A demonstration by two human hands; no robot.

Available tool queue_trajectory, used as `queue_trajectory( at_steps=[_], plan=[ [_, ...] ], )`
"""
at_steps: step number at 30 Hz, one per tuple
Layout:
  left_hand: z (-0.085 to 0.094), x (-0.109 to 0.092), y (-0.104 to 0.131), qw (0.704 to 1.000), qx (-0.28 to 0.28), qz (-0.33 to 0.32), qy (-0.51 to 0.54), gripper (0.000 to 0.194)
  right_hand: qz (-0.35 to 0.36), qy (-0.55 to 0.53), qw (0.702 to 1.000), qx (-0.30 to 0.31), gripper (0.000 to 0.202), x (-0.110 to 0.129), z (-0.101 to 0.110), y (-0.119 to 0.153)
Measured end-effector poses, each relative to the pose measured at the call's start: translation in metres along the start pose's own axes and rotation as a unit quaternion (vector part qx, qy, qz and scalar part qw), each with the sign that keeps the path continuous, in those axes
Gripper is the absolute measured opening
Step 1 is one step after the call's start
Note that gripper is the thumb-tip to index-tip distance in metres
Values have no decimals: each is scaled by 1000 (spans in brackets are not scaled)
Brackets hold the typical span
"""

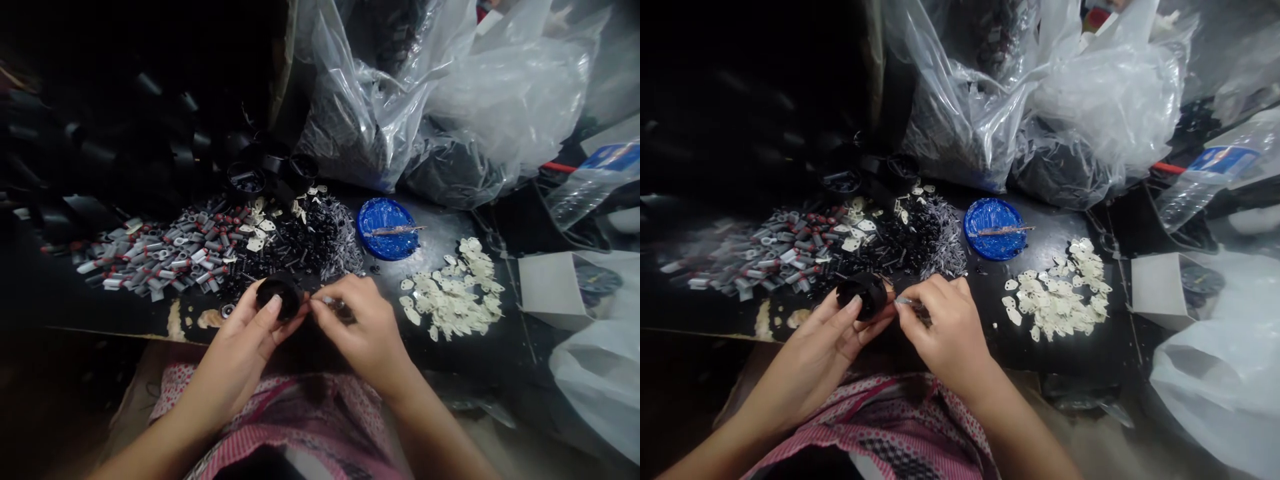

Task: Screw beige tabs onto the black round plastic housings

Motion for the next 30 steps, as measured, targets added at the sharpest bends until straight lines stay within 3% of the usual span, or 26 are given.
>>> queue_trajectory(
  at_steps=[3,10,15,19,26,30],
  plan=[
    [0,0,2,1000,5,0,-5,18,-8,-45,999,-12,7,1,3,1],
    [3,8,7,999,24,8,-35,21,50,-41,996,-57,11,11,9,6],
    [-2,6,7,998,-5,37,52,16,15,-90,995,-44,10,2,6,4],
    [-14,7,9,988,29,76,131,14,-15,-105,994,-36,9,-5,3,3],
    [-7,1,6,998,33,-9,53,19,-9,-29,999,-33,4,-5,3,6],
    [-5,1,7,999,40,-18,12,21,15,1,999,-30,5,2,5,7]
  ],
)
Point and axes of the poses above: each hand's wrist, its own y-axis away from the middle knuckle, its own z-axis out of the back of the hand, x = y × z, the point moved 8 cm from there along -y, towards the middle knuckle, and after that the axes turned 14 degrees about -z, right-handed, at the moved point
